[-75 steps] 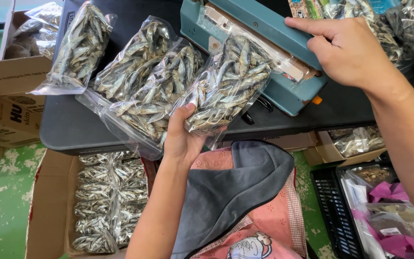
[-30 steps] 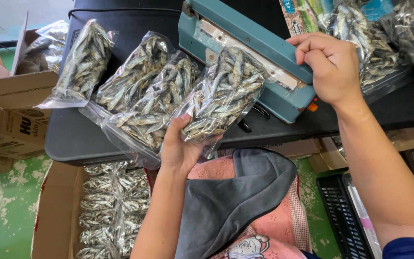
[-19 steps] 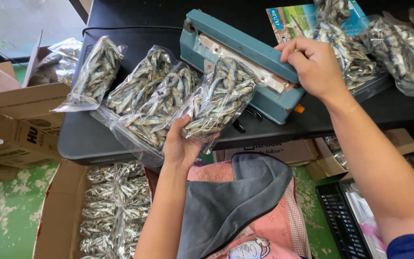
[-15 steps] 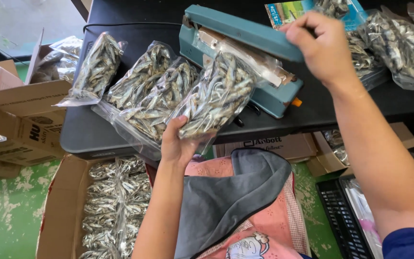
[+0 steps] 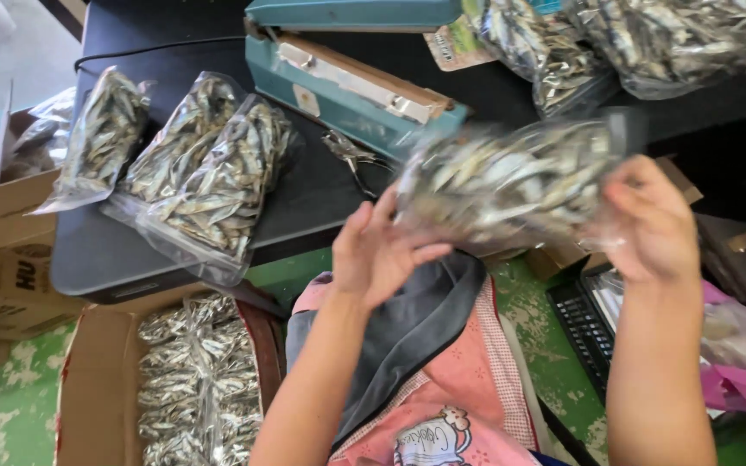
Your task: The person packages small dried fish by placing them into plastic bags and using a heat sealer to seal the bags.
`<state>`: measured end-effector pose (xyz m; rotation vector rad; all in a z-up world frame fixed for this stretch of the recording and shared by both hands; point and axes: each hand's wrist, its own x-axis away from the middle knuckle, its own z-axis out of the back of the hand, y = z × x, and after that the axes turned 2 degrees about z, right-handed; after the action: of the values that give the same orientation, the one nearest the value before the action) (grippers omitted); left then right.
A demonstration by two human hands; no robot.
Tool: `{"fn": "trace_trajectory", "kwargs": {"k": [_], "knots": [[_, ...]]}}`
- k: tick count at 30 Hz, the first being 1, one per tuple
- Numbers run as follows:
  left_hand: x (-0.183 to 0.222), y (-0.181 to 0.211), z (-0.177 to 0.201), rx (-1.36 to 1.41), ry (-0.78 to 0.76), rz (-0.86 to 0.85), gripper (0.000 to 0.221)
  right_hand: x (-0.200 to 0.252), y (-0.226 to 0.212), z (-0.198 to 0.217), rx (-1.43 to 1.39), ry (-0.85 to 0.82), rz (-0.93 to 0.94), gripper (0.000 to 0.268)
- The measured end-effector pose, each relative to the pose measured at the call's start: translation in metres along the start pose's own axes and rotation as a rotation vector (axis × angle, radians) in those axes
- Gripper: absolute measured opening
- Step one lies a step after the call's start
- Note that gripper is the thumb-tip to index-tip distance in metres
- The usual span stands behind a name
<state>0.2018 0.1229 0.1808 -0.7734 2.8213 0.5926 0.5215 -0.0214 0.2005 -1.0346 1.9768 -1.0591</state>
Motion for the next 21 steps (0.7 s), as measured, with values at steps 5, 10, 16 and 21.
{"fn": "trace_trajectory", "kwargs": {"k": [5,10,16,21], "knots": [[-0.021,-0.031,-0.032,-0.191,-0.012,0.092,0.067,-0.003,-0.001,0.017,-0.105,0.318,0.12,0.012],[-0.006,-0.028,-0.032,-0.415,0.231,0.017,0.062,-0.049,0.031,0.009,-0.111,0.138,0.018,0.03],[0.056,0.014,-0.042,-1.313,0.747,-0.463,0.021,-0.059,0.019,-0.041,0.792,-0.091,-0.298,0.04],[0.116,0.059,-0.037,-1.63,1.47,-1.139,0.029,-0.023,0.046,-0.15,0.98,-0.412,-0.316,0.027]]}}
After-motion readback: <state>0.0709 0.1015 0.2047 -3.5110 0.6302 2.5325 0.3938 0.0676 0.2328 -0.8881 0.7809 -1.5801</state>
